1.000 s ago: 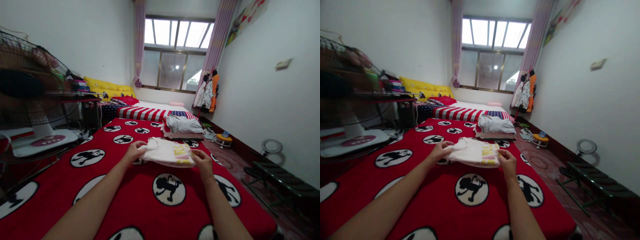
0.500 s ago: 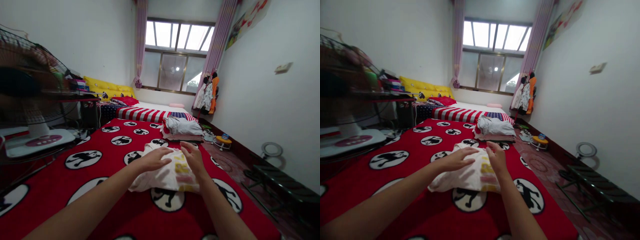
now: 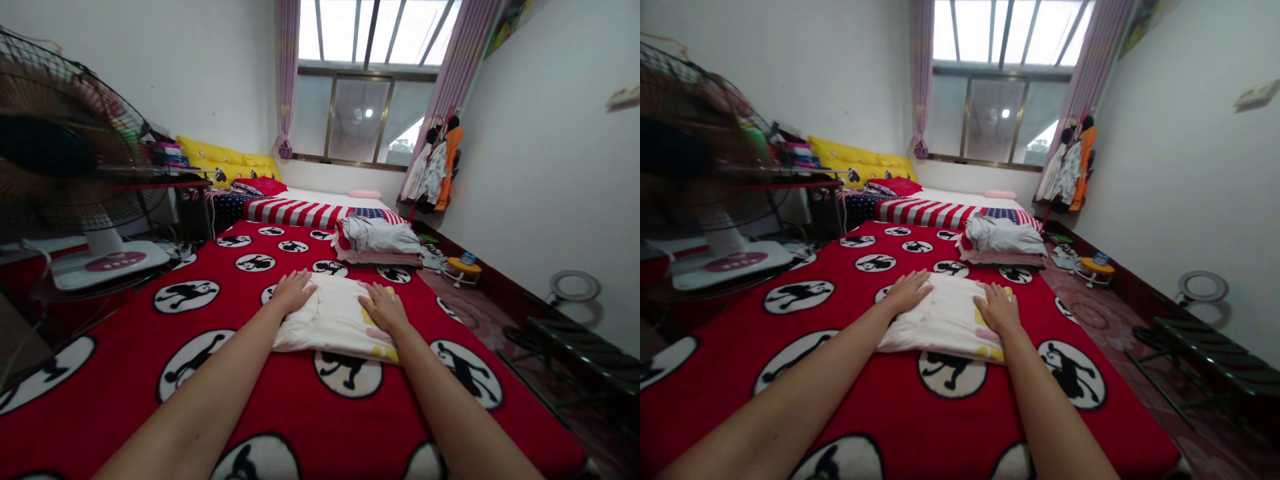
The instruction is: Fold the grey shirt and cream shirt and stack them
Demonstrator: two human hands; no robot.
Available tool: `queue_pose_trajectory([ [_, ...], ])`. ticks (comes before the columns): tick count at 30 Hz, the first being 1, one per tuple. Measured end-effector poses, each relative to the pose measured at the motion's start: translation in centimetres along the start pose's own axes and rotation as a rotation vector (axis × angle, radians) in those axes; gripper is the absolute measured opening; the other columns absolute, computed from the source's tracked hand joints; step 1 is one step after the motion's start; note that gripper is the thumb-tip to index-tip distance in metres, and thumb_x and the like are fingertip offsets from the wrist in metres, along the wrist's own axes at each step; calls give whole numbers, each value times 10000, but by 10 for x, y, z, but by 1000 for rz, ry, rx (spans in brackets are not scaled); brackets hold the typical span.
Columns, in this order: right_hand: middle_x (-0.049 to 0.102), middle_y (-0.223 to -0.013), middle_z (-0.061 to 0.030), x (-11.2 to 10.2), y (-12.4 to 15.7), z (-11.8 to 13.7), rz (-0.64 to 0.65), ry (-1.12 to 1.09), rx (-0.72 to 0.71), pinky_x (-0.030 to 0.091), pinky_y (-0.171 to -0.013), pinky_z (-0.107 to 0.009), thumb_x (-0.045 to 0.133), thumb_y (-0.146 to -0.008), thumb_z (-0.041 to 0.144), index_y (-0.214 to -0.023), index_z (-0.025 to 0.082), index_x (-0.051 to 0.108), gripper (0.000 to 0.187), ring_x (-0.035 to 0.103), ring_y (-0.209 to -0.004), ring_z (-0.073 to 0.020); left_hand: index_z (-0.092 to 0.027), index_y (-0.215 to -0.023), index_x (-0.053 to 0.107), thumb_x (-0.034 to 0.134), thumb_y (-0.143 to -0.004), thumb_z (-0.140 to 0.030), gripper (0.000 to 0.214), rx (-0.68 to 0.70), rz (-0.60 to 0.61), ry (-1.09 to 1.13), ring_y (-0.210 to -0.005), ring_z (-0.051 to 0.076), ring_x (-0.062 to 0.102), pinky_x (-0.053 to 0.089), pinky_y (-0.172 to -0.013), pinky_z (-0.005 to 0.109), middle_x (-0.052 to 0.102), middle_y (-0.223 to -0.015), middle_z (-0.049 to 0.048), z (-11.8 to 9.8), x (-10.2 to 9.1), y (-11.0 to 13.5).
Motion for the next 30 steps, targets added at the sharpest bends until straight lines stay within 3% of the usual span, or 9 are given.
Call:
queue_pose_trajectory([
  [3, 355, -1524, -117, -3, 2, -1, -42, -25, -14, 239, -1106, -534, 370, -957, 453, -1430, 209, 428, 536, 275, -1425, -272, -211, -1257, 599, 619, -807, -344, 470, 9, -39, 51, -1401, 313, 330, 162, -1154, 466, 440, -1468, 138, -2, -6, -2],
  [6, 413, -1490, -117, -12, 2, -2, -255, -215, -52, 265, -1110, -514, 377, -951, 417, -1339, 185, 529, 477, 301, -1415, -254, -156, -1304, 569, 591, -823, -327, 511, 31, -102, 100, -1421, 301, 290, 210, -1151, 435, 406, -1484, 171, -21, -13, -4],
  [10, 488, -1432, -126, -30, 5, 7, -542, -453, -238, 292, -1117, -450, 364, -947, 420, -1315, 172, 545, 480, 371, -1381, -221, -206, -1357, 526, 495, -897, -358, 485, 370, -2, 78, -1417, 234, 310, 231, -1155, 390, 426, -1485, 107, -71, 0, 7],
  [11, 472, -1447, -114, -32, 6, 10, -540, -427, -259, 274, -1128, -449, 339, -958, 407, -1345, 182, 518, 482, 348, -1394, -210, -228, -1394, 479, 458, -918, -365, 496, 460, 57, 13, -1423, 224, 298, 214, -1162, 409, 400, -1505, 82, -80, 8, 12],
  [13, 407, -1497, -96, -30, 7, 13, -375, -261, -205, 222, -1144, -478, 300, -974, 387, -1408, 195, 448, 497, 264, -1433, -208, -248, -1454, 379, 404, -944, -418, 539, 491, 172, -174, -1444, 236, 241, 161, -1169, 476, 321, -1549, 66, -85, 22, 20],
  [17, 324, -1535, -136, -9, 7, 4, 36, -13, -4, 228, -1101, -592, 374, -950, 468, -1450, 149, 384, 593, 228, -1439, -300, -182, -1495, 293, 320, -930, -598, 702, 238, 322, -478, -1470, 289, 120, 120, -1165, 517, 155, -1591, 131, -59, 33, 26],
  [21, 314, -1540, -131, -1, 10, -3, 20, -17, 20, 221, -1099, -602, 365, -951, 488, -1452, 152, 378, 603, 245, -1432, -294, -172, -1500, 286, 259, -931, -629, 731, 233, 318, -525, -1474, 280, 106, 136, -1169, 490, 139, -1593, 131, -44, 29, 24],
  [25, 405, -1492, -126, -11, 16, 1, -78, -29, 22, 249, -1089, -596, 377, -955, 428, -1393, 165, 462, 519, 312, -1405, -285, -176, -1482, 331, 319, -932, -593, 690, 240, 279, -537, -1469, 308, 110, 143, -1162, 522, 167, -1586, 148, -56, 27, 28],
  [30, 463, -1457, -105, -29, 23, 21, -513, -140, -94, 223, -1141, -429, 265, -992, 350, -1371, 165, 483, 475, 324, -1403, -189, -195, -1429, 421, 413, -940, -422, 539, 404, 135, -517, -1461, 297, 168, 169, -1159, 518, 213, -1579, 140, -88, 31, 39],
])
Point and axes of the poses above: each hand's wrist, its own y-axis away from the middle knuckle, its own x-axis out of the palm, z = x × y, the point moved 1 cm from there along -y, towards the middle knuckle
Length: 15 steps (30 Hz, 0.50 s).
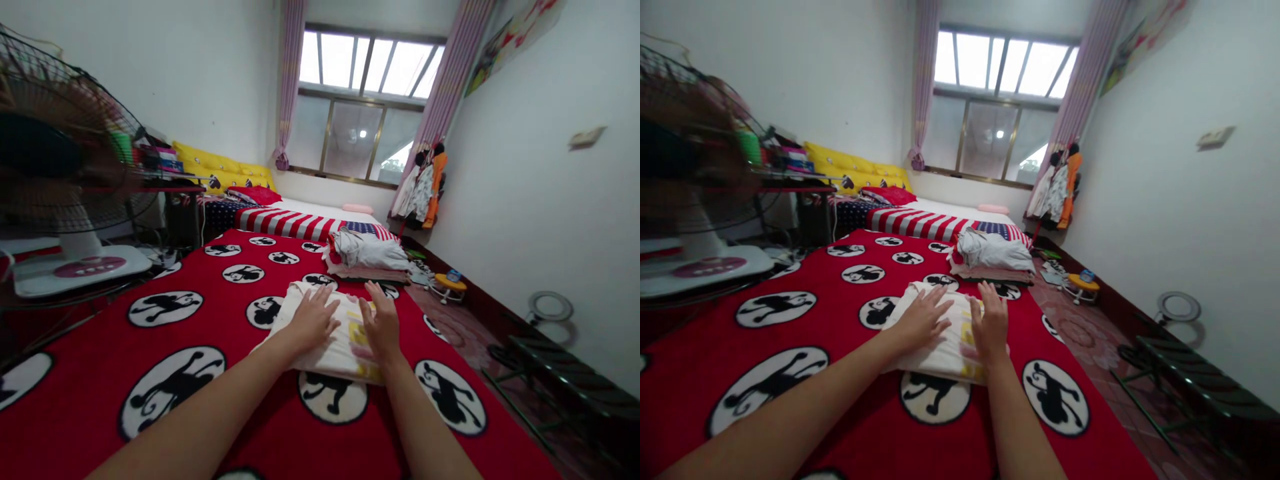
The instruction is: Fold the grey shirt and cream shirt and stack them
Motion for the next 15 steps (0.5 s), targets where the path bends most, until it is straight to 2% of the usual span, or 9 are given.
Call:
queue_pose_trajectory([
  [1, 442, -1474, -93, 0, 0, 4, -17, 6, -34, 202, -1150, -423, 256, -995, 351, -1389, 178, 464, 478, 297, -1415, -181, -208, -1440, 404, 384, -953, -409, 527, 47, -10, 14, -1460, 273, 180, 180, -1161, 500, 224, -1580, 120, -4, -1, 0],
  [2, 408, -1498, -85, 2, 0, 7, 32, 40, -45, 185, -1154, -437, 256, -997, 360, -1415, 191, 432, 484, 263, -1430, -184, -220, -1454, 381, 356, -962, -418, 531, 72, 4, 29, -1460, 262, 182, 183, -1160, 499, 229, -1580, 104, -5, 0, 0],
  [5, 325, -1544, -85, 14, 2, 2, 387, 184, 54, 209, -1125, -523, 298, -981, 442, -1485, 244, 316, 541, 223, -1443, -240, -213, -1487, 324, 317, -948, -545, 633, 8, 131, 36, -1465, 296, 148, 149, -1151, 547, 206, -1583, 114, 4, 10, 2],
  [7, 304, -1553, -90, 20, 5, -6, 546, 220, 135, 241, -1099, -558, 307, -970, 489, -1506, 262, 259, 584, 233, -1439, -262, -215, -1491, 320, 300, -925, -620, 697, -39, 193, 18, -1466, 314, 127, 114, -1152, 555, 190, -1584, 125, 13, 18, 4],
  [11, 322, -1539, -128, 21, 3, -4, 550, 223, 176, 225, -1088, -599, 320, -970, 447, -1490, 211, 307, 570, 248, -1430, -285, -233, -1491, 323, 259, -929, -629, 690, -39, 174, -16, -1465, 304, 142, 111, -1156, 538, 197, -1583, 125, 19, 24, 7],
  [13, 337, -1529, -142, 14, -1, 12, 531, 222, 181, 236, -1090, -585, 343, -967, 404, -1482, 186, 324, 559, 264, -1424, -283, -230, -1487, 333, 247, -933, -625, 686, -29, 150, -23, -1462, 309, 153, 124, -1151, 543, 211, -1579, 132, 17, 24, 8],
  [15, 272, -1560, -129, 3, -2, 34, 499, 207, 153, 229, -1112, -552, 362, -961, 403, -1499, 170, 279, 592, 218, -1444, -259, -223, -1485, 336, 239, -936, -619, 684, -18, 137, -29, -1462, 313, 151, 125, -1149, 551, 218, -1576, 139, 16, 24, 8],
])
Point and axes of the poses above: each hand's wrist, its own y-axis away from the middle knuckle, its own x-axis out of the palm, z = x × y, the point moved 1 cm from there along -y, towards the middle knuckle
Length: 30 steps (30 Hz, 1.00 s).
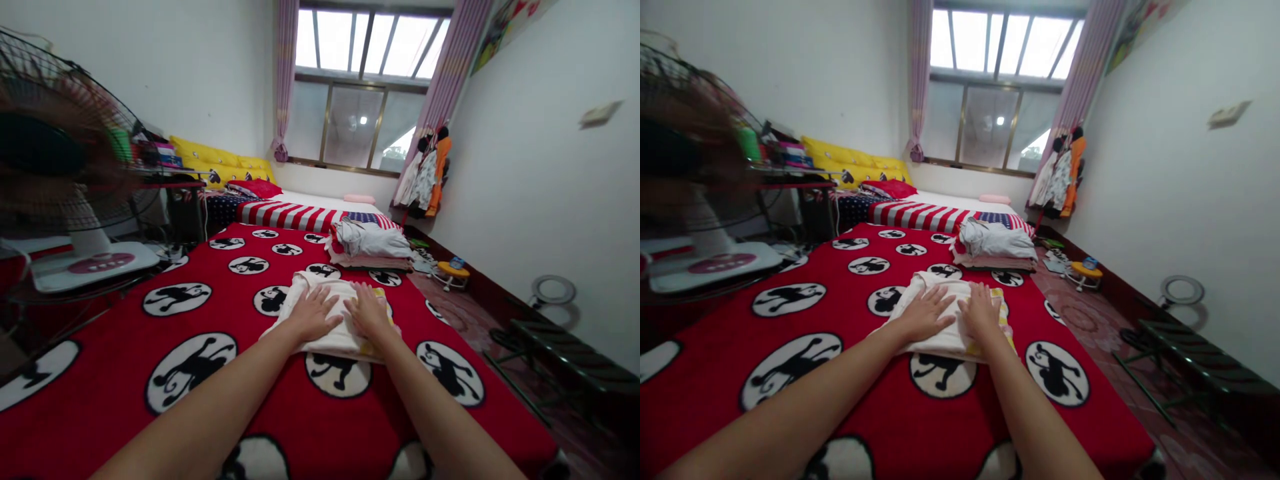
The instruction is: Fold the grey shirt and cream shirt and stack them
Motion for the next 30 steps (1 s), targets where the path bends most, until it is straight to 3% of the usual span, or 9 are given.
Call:
queue_pose_trajectory([
  [3, 98, -1604, -84, -15, 26, 19, -90, -17, -151, 149, -1154, -532, 361, -953, 483, -1532, 164, 159, 691, 78, -1477, -226, -224, -1499, 299, 239, -941, -603, 677, 7, 13, 2, -1464, 311, 142, 125, -1145, 560, 204, -1581, 138, 1, 0, 0],
  [5, 59, -1604, -75, -17, 49, 14, -74, -4, -262, 87, -1161, -547, 349, -944, 542, -1538, 172, 122, 736, 22, -1480, -228, -231, -1506, 278, 225, -933, -628, 699, 11, 21, 16, -1467, 308, 126, 119, -1144, 563, 188, -1586, 130, 3, 0, 0],
  [9, 98, -1590, -108, -13, 88, -28, 247, 30, -378, 64, -1162, -554, 320, -919, 636, -1531, 156, 162, 793, 40, -1475, -257, -236, -1507, 275, 213, -845, -775, 856, 23, 56, 61, -1469, 327, 90, 85, -1138, 583, 165, -1590, 140, 3, -1, 0],
  [11, 114, -1585, -111, -17, 97, -46, 326, 12, -385, 99, -1165, -542, 276, -920, 655, -1528, 157, 167, 794, 70, -1472, -254, -230, -1515, 250, 235, -786, -836, 948, 27, 79, 82, -1467, 345, 83, 69, -1133, 595, 140, -1591, 158, 2, -2, 0],
  [16, 125, -1590, -36, -27, 105, -61, 69, -7, -433, 128, -1161, -567, 328, -926, 620, -1529, 283, 123, 720, 67, -1473, -248, -245, -1531, 180, 357, -689, -888, 1075, 65, 150, 114, -1465, 373, 11, 26, -1125, 612, 54, -1597, 161, 6, -8, 1],
  [21, 257, -1553, -53, -17, 115, -63, 229, -52, -527, 242, -1143, -545, 401, -914, 599, -1507, 294, 235, 687, 212, -1445, -269, -263, -1535, 139, 517, -587, -881, 1193, 121, 220, 128, -1461, 388, -24, 15, -1119, 619, 26, -1598, 154, 10, -14, 4],
  [25, 202, -1573, -50, -13, 108, -59, 105, -87, -482, 152, -1162, -558, 383, -937, 554, -1508, 294, 247, 642, 152, -1461, -256, -273, -1528, 182, 524, -622, -852, 1128, 117, 147, 126, -1461, 389, -1, 16, -1126, 606, 67, -1600, 141, 10, -12, 7],
  [27, 208, -1571, -67, -11, 100, -56, 128, -87, -497, 124, -1161, -566, 402, -933, 542, -1511, 266, 250, 658, 148, -1462, -265, -283, -1517, 224, 516, -641, -844, 1081, 120, 113, 127, -1463, 383, 33, 29, -1133, 591, 109, -1598, 133, 9, -10, 8],
  [30, 353, -1517, -110, -20, 79, -48, 240, -124, -493, 252, -1143, -496, 359, -946, 547, -1444, 206, 426, 608, 311, -1412, -269, -294, -1506, 261, 490, -657, -851, 1041, 125, 95, 132, -1462, 377, 68, 44, -1137, 579, 141, -1595, 128, 9, -8, 9],
])
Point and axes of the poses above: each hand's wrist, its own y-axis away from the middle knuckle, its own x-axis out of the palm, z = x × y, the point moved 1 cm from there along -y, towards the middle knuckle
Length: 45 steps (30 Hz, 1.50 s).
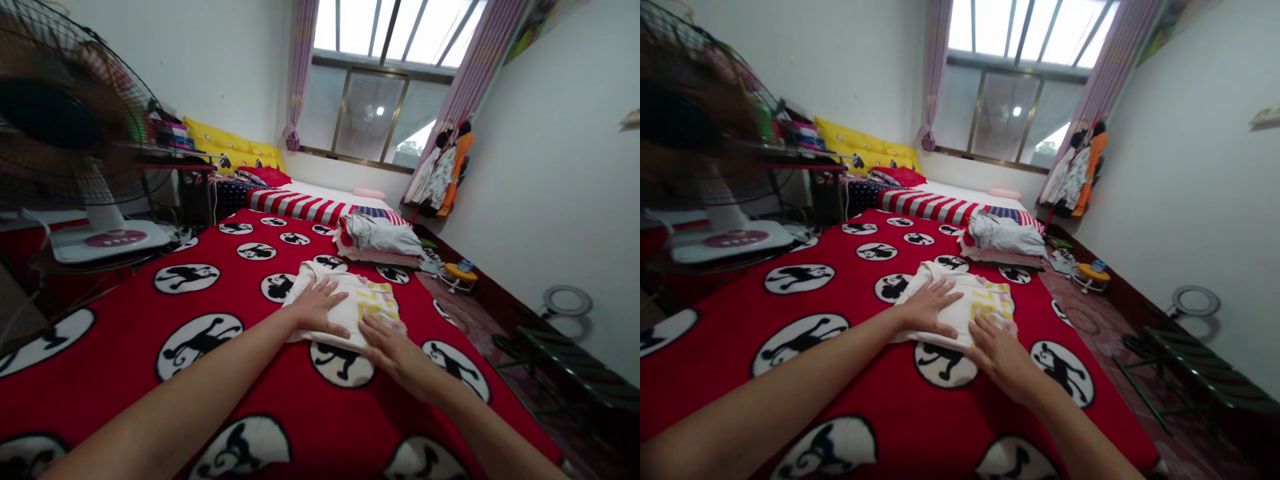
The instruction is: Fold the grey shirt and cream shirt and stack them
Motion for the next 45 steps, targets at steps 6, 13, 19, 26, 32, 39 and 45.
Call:
queue_pose_trajectory([
  [6, 374, -1517, -88, -32, -53, -12, -410, 43, -29, 271, -1129, -452, 387, -953, 469, -1427, 205, 436, 545, 315, -1410, -236, -299, -1506, 260, 469, -644, -873, 1056, 4, -11, -10, -1463, 372, 67, 27, -1134, 584, 156, -1593, 126, 0, -2, 0],
  [13, 433, -1463, -173, -10, -93, -52, -35, 228, 484, 279, -1068, -587, 398, -929, 534, -1384, 134, 478, 611, 360, -1372, -325, -306, -1500, 277, 484, -622, -882, 1070, 14, 4, 35, -1465, 368, 61, 20, -1140, 576, 154, -1596, 111, 2, -1, 0],
  [19, 242, -1577, -73, -6, -115, -43, -282, 273, 317, 199, -1129, -528, 260, -990, 438, -1500, 221, 287, 555, 162, -1460, -250, -310, -1492, 299, 463, -661, -868, 1015, 1, -25, 34, -1466, 353, 80, 20, -1149, 560, 166, -1596, 95, -1, 2, -2],
  [26, 318, -1546, -75, 26, -105, -65, -138, 216, 336, 240, -1125, -485, 248, -993, 462, -1498, 234, 306, 557, 260, -1433, -256, -256, -1461, 381, 373, -834, -730, 786, -544, -141, 26, -1447, 364, 173, 78, -1117, 641, 241, -1572, 117, 52, -18, 15],
  [32, 338, -1538, -62, 22, -106, -62, -160, 203, 347, 247, -1127, -465, 275, -990, 458, -1493, 258, 319, 543, 285, -1423, -239, -229, -1245, 631, 509, -881, -391, 417, -672, -329, 75, -1357, 285, 388, 285, -1108, 462, 498, -1429, 107, 83, -28, 37],
  [39, 365, -1524, -67, 23, -106, -64, -176, 194, 339, 260, -1124, -451, 300, -987, 442, -1484, 244, 346, 536, 306, -1414, -250, -168, -977, 752, 564, -840, -334, 286, -602, -467, 284, -1000, 251, 639, 472, -883, 333, 728, -1029, 110, 87, -31, 33],
  [45, 372, -1520, -68, 22, -107, -63, -181, 186, 341, 267, -1121, -451, 305, -988, 438, -1482, 252, 348, 530, 312, -1411, -253, -122, -894, 761, 729, -674, -240, 251, -407, -258, 620, -756, 189, 672, 515, -681, 262, 750, -824, 73, 94, -40, 43],
])
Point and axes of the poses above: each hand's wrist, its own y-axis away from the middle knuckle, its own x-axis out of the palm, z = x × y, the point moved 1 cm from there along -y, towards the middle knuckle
